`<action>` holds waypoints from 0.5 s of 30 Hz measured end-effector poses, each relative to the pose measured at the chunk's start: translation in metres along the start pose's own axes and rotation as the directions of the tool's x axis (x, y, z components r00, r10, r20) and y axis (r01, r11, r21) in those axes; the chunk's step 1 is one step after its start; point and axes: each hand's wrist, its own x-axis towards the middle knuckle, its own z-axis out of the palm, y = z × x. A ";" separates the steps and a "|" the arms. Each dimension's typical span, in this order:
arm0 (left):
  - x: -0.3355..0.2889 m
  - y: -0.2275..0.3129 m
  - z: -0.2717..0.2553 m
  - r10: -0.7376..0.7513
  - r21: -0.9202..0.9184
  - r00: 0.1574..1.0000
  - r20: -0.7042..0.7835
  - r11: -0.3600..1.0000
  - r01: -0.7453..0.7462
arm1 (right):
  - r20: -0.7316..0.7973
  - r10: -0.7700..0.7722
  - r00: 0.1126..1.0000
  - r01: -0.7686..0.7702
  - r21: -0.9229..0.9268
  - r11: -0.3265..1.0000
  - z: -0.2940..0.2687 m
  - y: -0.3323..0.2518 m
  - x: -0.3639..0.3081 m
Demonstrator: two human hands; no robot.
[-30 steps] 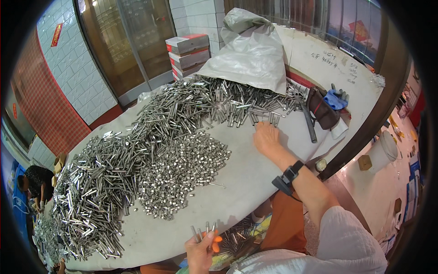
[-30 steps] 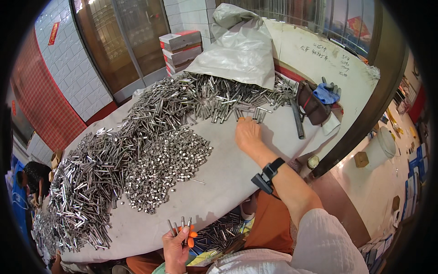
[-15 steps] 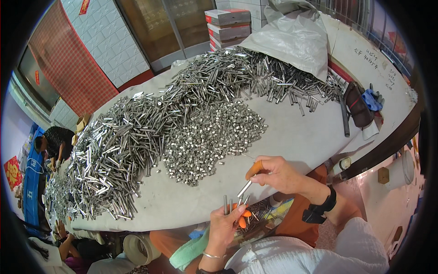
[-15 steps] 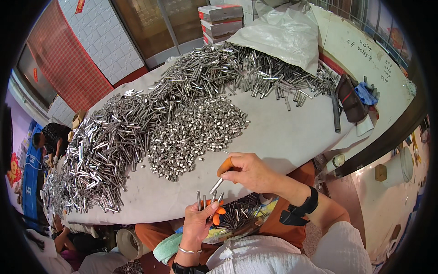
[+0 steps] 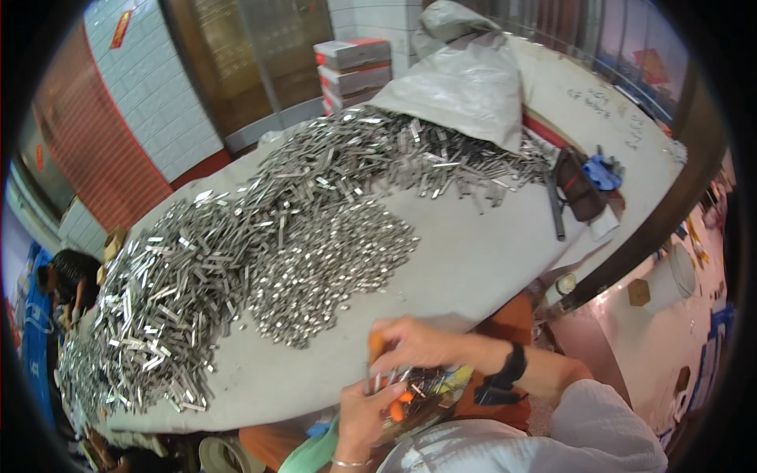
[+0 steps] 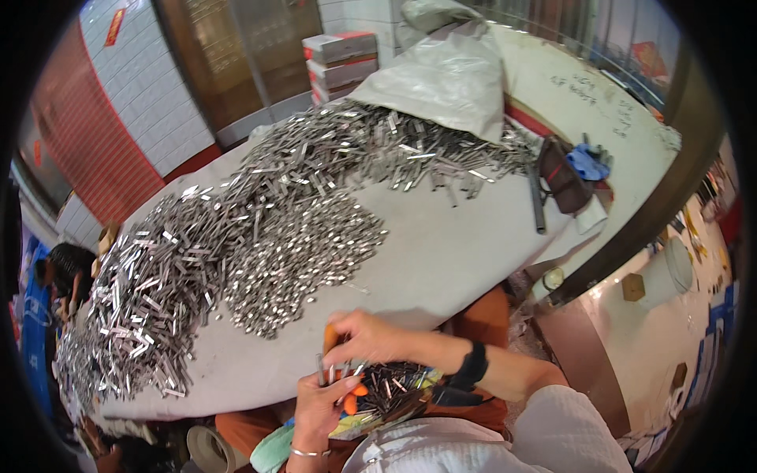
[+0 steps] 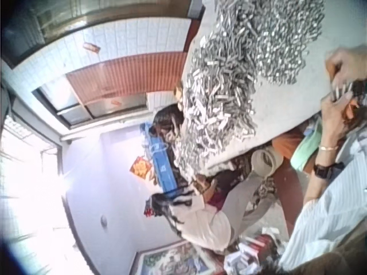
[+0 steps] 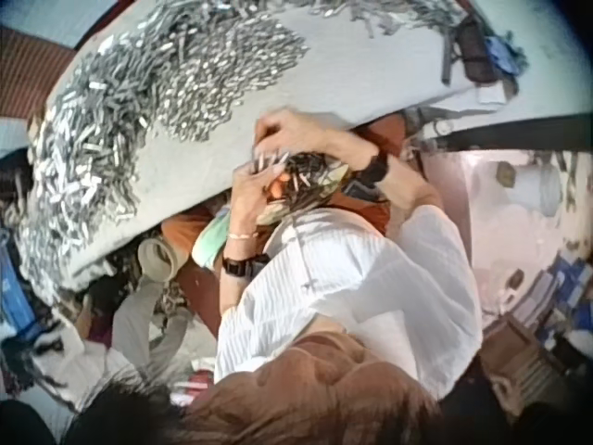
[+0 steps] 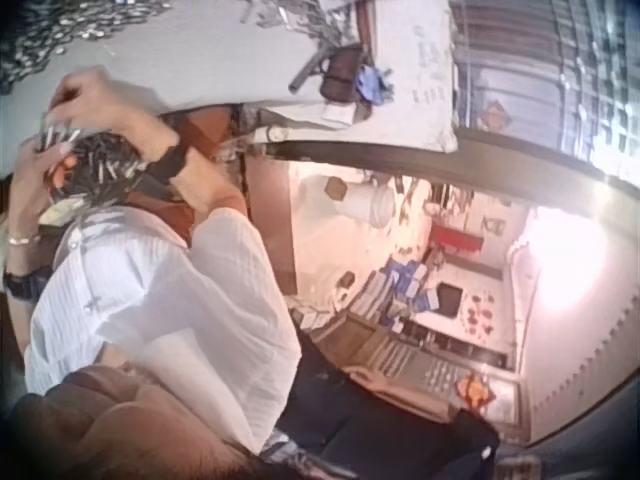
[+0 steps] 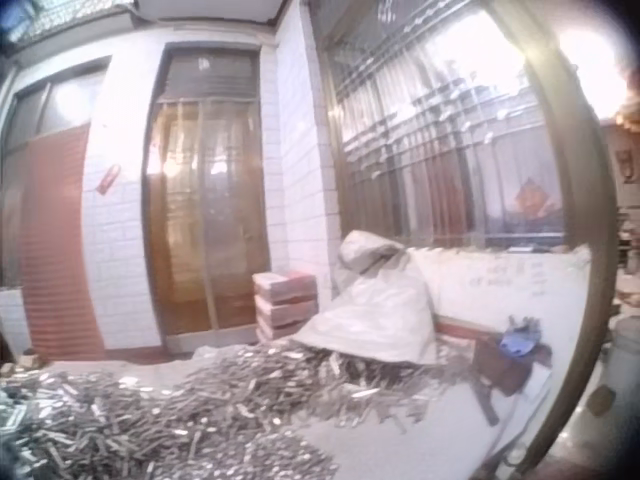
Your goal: Sorting and grouping small metal pins and caps on a shared work table.
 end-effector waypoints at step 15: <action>0.013 -0.008 -0.015 -0.043 -0.023 0.997 -0.062 0.999 0.042 | -0.782 -0.173 0.599 -0.778 -0.620 0.105 -0.263 0.057 -0.011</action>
